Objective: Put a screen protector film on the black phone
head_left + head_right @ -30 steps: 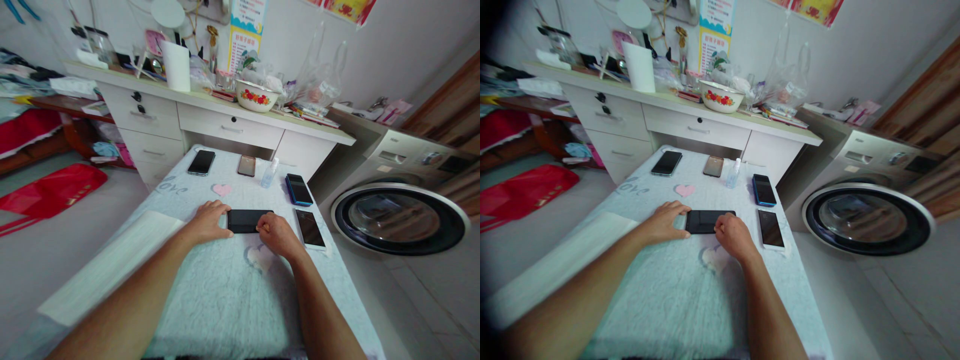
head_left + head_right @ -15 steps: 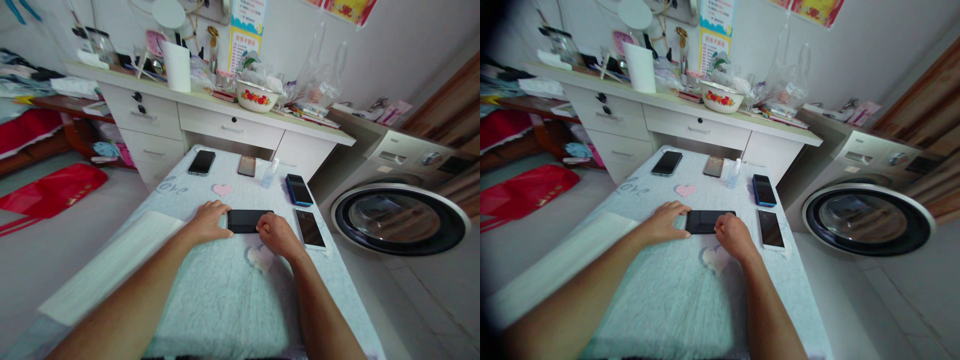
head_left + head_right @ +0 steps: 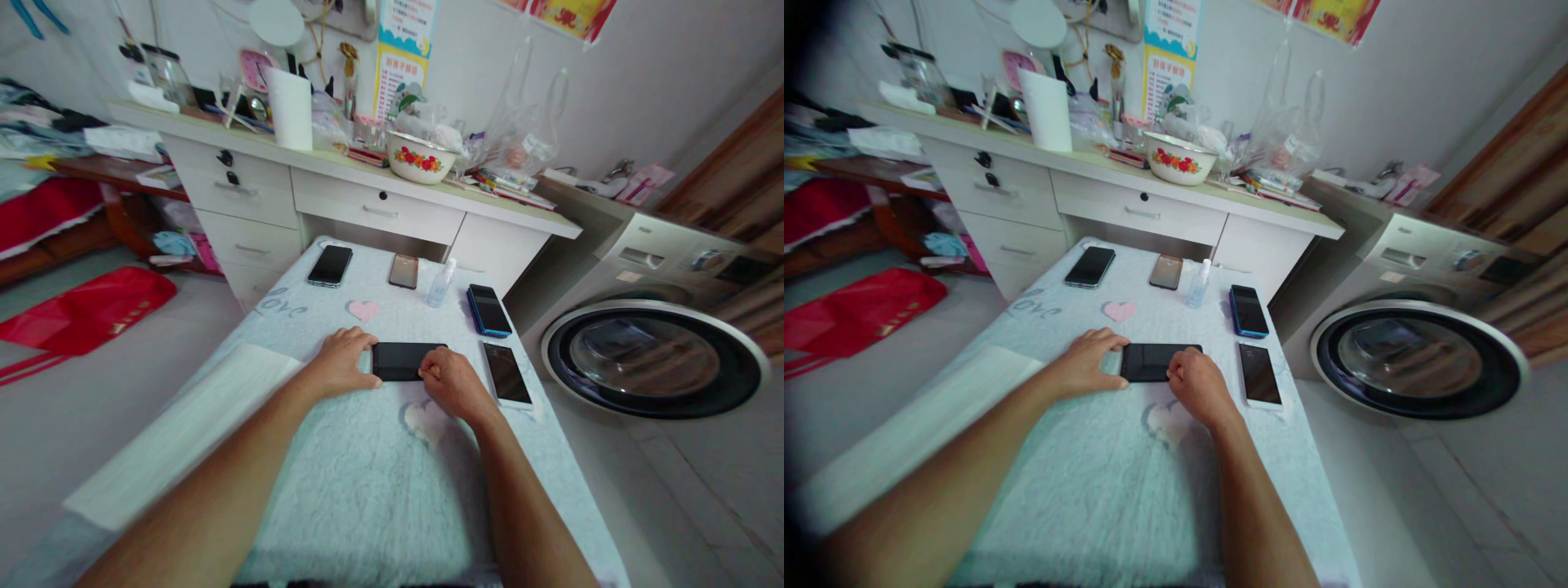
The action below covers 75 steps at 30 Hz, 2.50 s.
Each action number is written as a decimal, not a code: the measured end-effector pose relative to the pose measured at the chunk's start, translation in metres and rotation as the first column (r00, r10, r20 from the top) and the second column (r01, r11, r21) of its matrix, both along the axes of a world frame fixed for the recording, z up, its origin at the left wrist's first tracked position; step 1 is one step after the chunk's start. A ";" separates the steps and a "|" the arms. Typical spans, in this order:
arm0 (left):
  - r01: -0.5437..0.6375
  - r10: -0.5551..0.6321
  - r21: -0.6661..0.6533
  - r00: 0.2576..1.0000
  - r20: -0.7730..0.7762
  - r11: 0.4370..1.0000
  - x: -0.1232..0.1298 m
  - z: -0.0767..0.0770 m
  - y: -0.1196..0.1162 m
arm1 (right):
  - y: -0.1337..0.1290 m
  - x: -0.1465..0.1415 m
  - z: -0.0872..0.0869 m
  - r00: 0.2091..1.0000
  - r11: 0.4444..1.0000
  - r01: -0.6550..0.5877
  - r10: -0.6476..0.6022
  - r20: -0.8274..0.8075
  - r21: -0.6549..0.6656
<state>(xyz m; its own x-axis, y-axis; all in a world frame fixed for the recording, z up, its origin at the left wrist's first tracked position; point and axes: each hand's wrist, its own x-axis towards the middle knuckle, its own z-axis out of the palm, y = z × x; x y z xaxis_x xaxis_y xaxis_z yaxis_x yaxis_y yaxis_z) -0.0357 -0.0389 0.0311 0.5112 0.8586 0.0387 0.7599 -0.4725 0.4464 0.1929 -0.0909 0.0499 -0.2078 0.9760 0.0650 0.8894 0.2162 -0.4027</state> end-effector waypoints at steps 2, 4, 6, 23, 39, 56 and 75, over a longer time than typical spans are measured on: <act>0.001 -0.001 0.003 1.000 0.002 1.000 0.000 -0.001 0.000 | 0.000 0.000 0.000 1.000 1.000 -0.001 0.001 0.002 0.001; -0.001 0.001 0.002 1.000 0.003 1.000 0.000 -0.001 0.000 | 0.000 0.000 0.000 1.000 1.000 -0.002 0.002 0.005 0.001; -0.003 0.003 -0.005 1.000 0.000 1.000 0.000 0.001 -0.001 | 0.000 0.000 0.000 1.000 1.000 -0.003 0.003 0.006 0.003; -0.006 0.006 -0.002 1.000 0.004 1.000 0.001 0.000 0.000 | -0.001 0.003 0.004 1.000 1.000 0.003 -0.002 0.029 -0.011; -0.001 0.001 0.001 1.000 0.019 1.000 -0.001 -0.002 0.001 | 0.003 0.020 0.005 0.982 0.992 0.123 -0.120 0.144 -0.017; -0.012 0.012 -0.008 1.000 -0.012 1.000 0.000 0.000 -0.001 | 0.001 -0.006 -0.005 0.999 0.999 -0.040 0.040 0.007 -0.003; -0.026 0.027 -0.008 1.000 0.011 1.000 0.000 -0.004 0.002 | -0.004 -0.048 -0.009 0.977 0.973 -0.214 0.213 0.028 0.080</act>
